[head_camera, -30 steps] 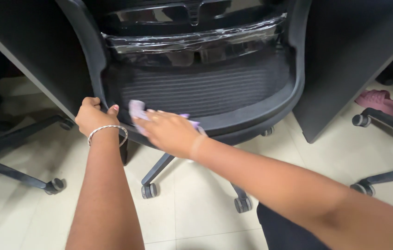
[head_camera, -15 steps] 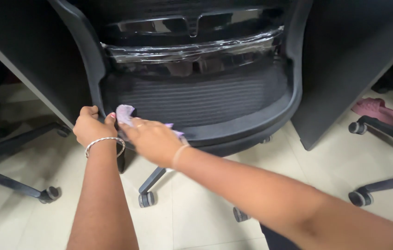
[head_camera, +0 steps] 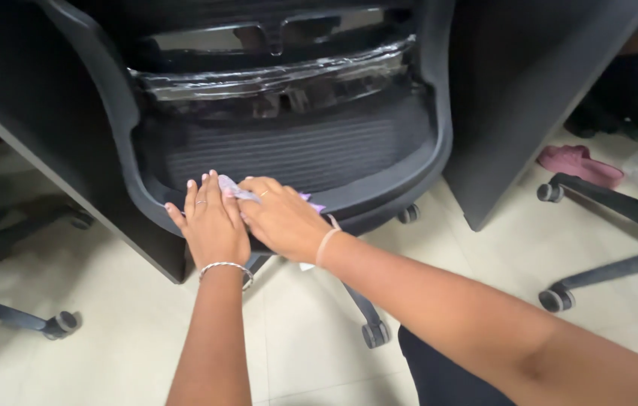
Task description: Cleaning an office chair and a keyboard using a cloth.
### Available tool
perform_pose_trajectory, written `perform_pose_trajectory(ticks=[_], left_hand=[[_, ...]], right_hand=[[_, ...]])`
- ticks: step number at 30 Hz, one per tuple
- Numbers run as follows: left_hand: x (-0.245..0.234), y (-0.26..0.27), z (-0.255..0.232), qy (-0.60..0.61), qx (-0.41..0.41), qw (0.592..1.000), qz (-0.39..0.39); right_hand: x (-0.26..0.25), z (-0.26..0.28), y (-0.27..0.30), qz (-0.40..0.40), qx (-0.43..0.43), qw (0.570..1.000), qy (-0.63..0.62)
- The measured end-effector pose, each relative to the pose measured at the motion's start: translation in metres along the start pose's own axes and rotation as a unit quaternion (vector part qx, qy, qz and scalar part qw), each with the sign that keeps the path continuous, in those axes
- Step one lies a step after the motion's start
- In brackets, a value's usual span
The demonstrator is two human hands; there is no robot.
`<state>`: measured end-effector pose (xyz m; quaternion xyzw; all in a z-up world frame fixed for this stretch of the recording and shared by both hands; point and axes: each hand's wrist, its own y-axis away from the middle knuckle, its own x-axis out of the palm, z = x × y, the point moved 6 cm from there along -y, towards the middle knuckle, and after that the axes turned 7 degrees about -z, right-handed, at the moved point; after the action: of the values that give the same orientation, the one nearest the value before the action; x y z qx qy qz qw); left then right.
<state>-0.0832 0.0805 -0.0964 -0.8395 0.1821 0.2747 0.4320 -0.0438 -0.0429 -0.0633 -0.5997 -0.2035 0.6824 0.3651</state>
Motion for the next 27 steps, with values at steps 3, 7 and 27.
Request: perform_pose_trajectory(ticks=[3,7,27], left_hand=[[-0.008,0.004,-0.013,-0.069,0.033,0.997,0.022],[0.004,0.008,-0.012,-0.102,0.041,0.994,0.001],[0.012,0.006,-0.007,-0.106,0.059,0.992,-0.019]], right_hand=[[-0.036,-0.01,0.014,0.022,0.039,0.998,0.053],[-0.074,-0.029,0.037,-0.045,0.074,0.991,0.097],[-0.062,-0.033,0.04,0.0,0.136,0.977,0.161]])
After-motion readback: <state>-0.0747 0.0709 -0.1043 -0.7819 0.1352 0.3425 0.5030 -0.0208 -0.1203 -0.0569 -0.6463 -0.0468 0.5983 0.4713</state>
